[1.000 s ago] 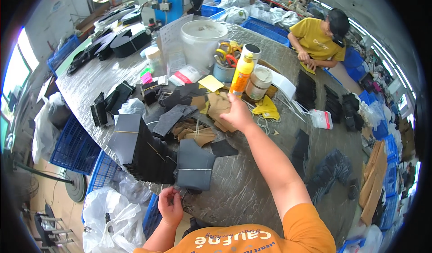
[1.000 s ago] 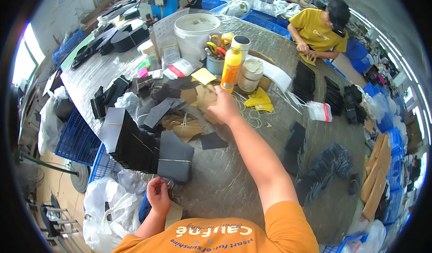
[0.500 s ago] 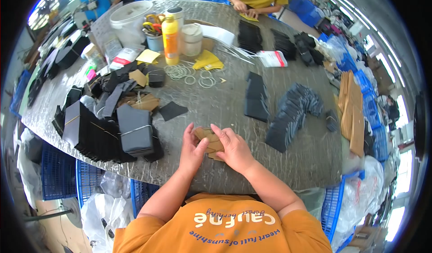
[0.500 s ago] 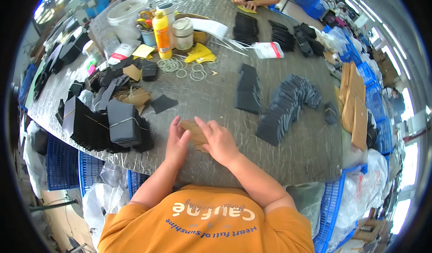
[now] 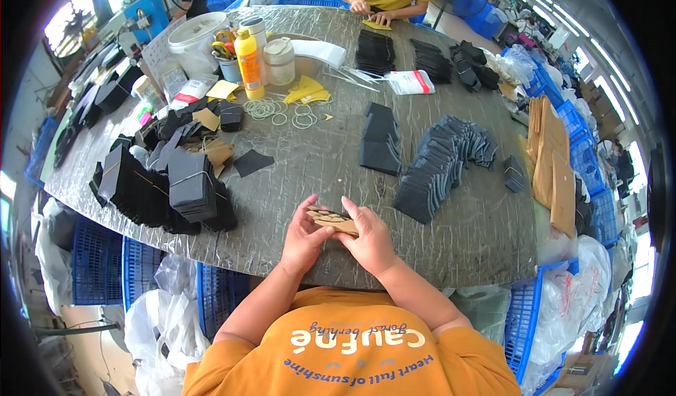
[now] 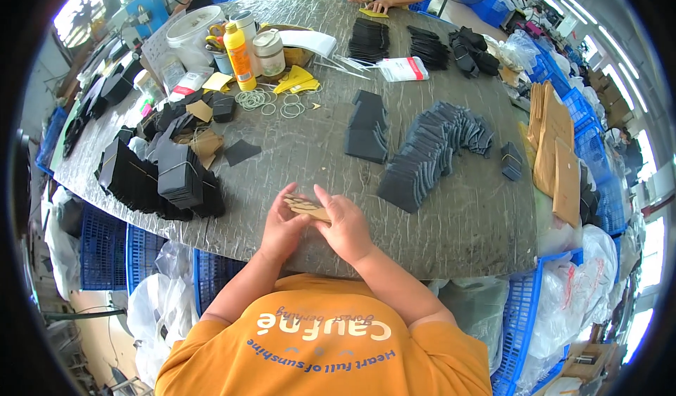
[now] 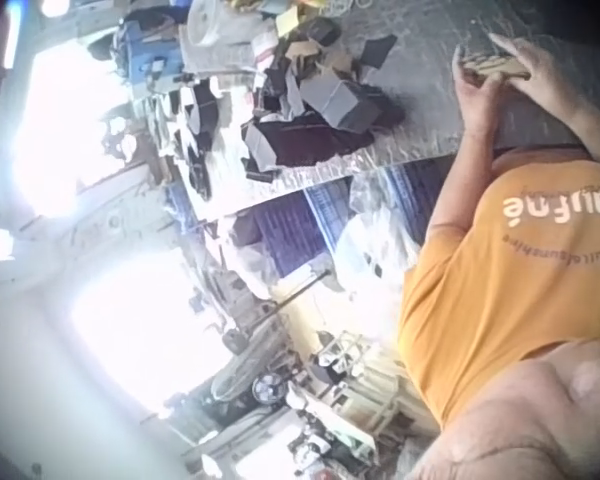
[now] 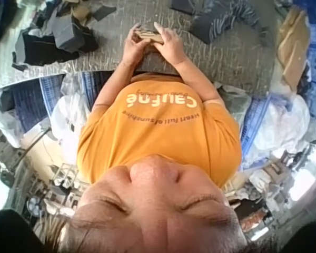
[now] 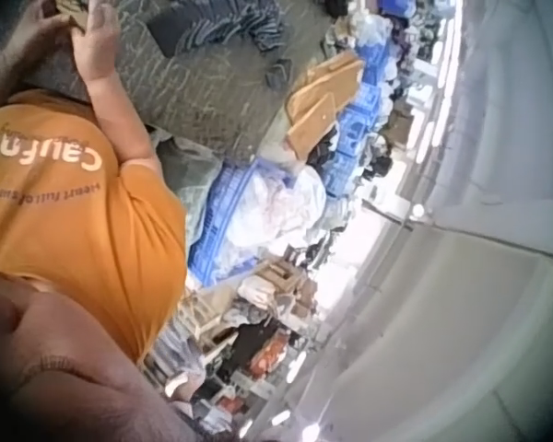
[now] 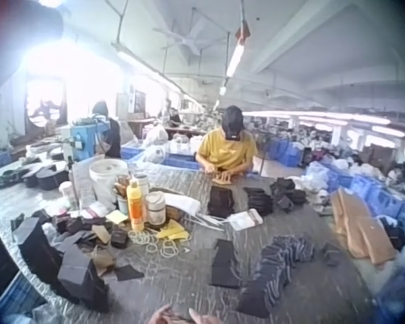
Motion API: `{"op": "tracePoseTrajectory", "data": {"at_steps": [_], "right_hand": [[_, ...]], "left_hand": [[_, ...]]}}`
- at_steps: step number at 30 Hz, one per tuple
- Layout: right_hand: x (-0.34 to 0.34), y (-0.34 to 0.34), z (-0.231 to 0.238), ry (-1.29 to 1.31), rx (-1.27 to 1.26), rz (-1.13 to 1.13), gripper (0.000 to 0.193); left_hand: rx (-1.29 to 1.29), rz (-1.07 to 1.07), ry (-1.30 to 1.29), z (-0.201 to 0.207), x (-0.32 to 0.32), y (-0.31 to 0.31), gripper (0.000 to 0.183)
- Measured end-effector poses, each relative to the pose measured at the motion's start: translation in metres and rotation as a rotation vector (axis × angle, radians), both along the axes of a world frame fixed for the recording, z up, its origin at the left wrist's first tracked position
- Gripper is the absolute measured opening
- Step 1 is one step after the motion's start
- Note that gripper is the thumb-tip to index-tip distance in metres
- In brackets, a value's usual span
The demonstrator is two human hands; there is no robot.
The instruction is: Organizing, stacking, and bundling small black shoe upper components with rubber bands in a manufacturing setting.
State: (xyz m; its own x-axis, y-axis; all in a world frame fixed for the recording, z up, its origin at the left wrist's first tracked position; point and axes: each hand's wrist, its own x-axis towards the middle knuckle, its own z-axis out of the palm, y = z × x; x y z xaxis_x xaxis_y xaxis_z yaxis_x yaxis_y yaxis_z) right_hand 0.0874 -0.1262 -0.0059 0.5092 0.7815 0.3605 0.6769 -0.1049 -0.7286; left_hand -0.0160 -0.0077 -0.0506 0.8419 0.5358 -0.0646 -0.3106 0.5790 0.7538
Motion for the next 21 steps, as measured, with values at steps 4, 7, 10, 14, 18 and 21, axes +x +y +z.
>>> {"op": "tracePoseTrajectory", "data": {"at_steps": [4,7,10,14,18,21], "right_hand": [[0.003,-0.006,0.013,-0.312,-0.129,0.027,0.08],[0.011,-0.014,-0.001,-0.123,-0.068,0.053,0.08],[0.014,-0.02,-0.01,0.105,0.028,0.011,0.082],[0.014,-0.026,-0.014,0.101,0.134,0.015,0.082],[0.014,-0.031,-0.024,-0.076,0.201,0.118,0.08],[0.012,-0.026,-0.018,-0.05,0.153,0.111,0.074]], "left_hand": [[0.317,0.159,0.033,0.0,0.002,0.001,0.058],[0.375,0.142,0.181,0.001,0.004,0.001,0.044],[0.318,0.136,0.239,0.009,0.009,-0.012,0.022],[0.658,0.173,0.3,0.002,0.014,-0.015,0.018],[0.509,0.203,0.283,0.022,0.014,-0.028,0.021],[1.304,0.452,0.259,0.031,0.016,-0.023,0.021]]}}
